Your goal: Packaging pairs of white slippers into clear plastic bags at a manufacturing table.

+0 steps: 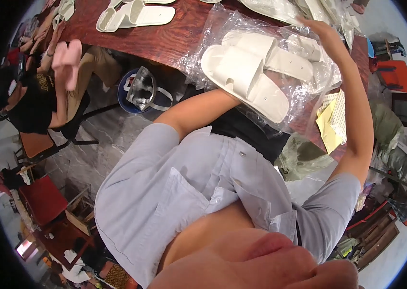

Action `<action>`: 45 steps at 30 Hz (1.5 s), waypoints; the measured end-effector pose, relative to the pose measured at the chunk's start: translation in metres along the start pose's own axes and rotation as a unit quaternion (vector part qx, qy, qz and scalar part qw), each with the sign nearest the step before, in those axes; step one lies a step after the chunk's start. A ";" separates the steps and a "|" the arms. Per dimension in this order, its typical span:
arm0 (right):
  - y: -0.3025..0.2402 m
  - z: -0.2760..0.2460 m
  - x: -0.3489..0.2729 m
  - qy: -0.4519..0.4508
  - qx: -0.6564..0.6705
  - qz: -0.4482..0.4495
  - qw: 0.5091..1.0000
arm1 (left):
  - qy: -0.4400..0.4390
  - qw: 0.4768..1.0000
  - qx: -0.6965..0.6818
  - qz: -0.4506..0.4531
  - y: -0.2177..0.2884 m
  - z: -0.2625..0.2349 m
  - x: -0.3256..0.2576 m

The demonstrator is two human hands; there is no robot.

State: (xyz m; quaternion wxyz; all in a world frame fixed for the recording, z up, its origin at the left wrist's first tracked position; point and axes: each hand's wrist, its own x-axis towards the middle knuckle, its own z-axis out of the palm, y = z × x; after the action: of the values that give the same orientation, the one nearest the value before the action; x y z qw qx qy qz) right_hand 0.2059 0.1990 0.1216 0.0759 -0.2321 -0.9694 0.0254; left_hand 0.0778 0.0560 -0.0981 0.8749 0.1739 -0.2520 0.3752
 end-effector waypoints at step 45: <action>-0.111 0.162 0.008 0.002 0.094 -0.036 0.995 | -0.039 0.515 0.854 -0.065 -0.062 0.084 0.017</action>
State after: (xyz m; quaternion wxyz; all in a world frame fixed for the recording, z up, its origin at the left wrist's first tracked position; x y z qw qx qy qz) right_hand 0.1235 0.1013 -0.0282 0.1000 -0.1892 -0.9702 0.1135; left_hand 0.1074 -0.0164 -0.0270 0.3169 0.8676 0.1671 0.3447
